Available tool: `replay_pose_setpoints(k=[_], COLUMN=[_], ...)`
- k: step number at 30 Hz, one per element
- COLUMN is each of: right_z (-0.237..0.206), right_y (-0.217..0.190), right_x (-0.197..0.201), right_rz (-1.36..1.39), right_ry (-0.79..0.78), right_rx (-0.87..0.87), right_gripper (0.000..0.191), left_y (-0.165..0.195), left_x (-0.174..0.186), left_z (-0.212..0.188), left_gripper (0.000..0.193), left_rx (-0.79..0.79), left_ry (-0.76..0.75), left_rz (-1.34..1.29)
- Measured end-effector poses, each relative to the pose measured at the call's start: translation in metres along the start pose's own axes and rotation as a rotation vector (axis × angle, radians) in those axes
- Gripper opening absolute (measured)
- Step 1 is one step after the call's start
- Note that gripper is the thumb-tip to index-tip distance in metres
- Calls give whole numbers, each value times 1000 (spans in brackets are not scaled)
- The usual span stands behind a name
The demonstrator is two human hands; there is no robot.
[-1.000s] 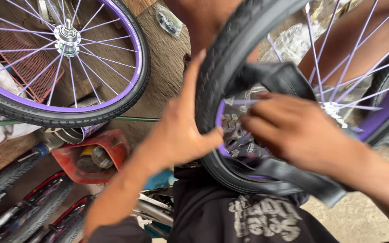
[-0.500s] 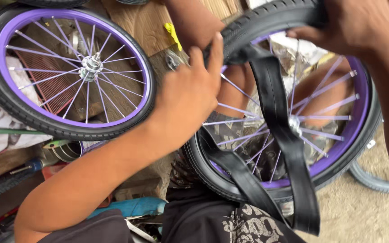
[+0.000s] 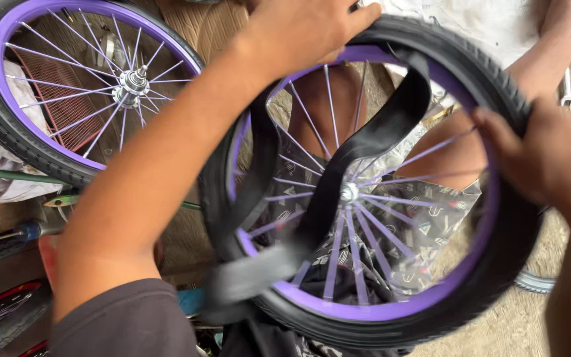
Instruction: The person installs a bicycle tire onto a purple rim. They first place the tire onto the rim, then insert the inner tube, and finally push the tire bead over the rim edge to secure it.
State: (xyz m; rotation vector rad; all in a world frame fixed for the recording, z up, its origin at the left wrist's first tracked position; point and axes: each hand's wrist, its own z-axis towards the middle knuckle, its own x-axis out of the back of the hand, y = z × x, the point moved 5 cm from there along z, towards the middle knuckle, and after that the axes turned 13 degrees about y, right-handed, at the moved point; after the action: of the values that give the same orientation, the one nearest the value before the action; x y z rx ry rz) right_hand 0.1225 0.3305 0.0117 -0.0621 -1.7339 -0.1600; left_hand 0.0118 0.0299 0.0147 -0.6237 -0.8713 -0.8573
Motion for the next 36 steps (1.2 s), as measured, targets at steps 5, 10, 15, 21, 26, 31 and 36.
replay_pose_setpoints(k=[5,10,15,21,26,31,36], right_z=[-61,-63,-37,25,59,67,68], right_y=[2,-14,-70,-117,-135,-156,-160], right_x=[-8,-1,50,57,63,56,32], right_rz=[281,284,219,280,226,138,-105], right_ry=[58,110,585,567,422,510,686], right_rx=[-92,-94,472,823,866,1001,1108], right_gripper=[66,59,73,35,34,27,25], left_y=[54,98,101,95,89,86,67], left_x=[16,14,-6,-15,-20,-27,-28], left_z=[-42,-77,-78,-72,-65,-61,-62], left_gripper=[31,45,58,68,71,72,67], left_rx=[218,559,691,706,743,749,695], left_ry=[59,22,-99,-118,-33,-5,-17], left_rz=[-2,-142,-130,-188,-280,-391,-366])
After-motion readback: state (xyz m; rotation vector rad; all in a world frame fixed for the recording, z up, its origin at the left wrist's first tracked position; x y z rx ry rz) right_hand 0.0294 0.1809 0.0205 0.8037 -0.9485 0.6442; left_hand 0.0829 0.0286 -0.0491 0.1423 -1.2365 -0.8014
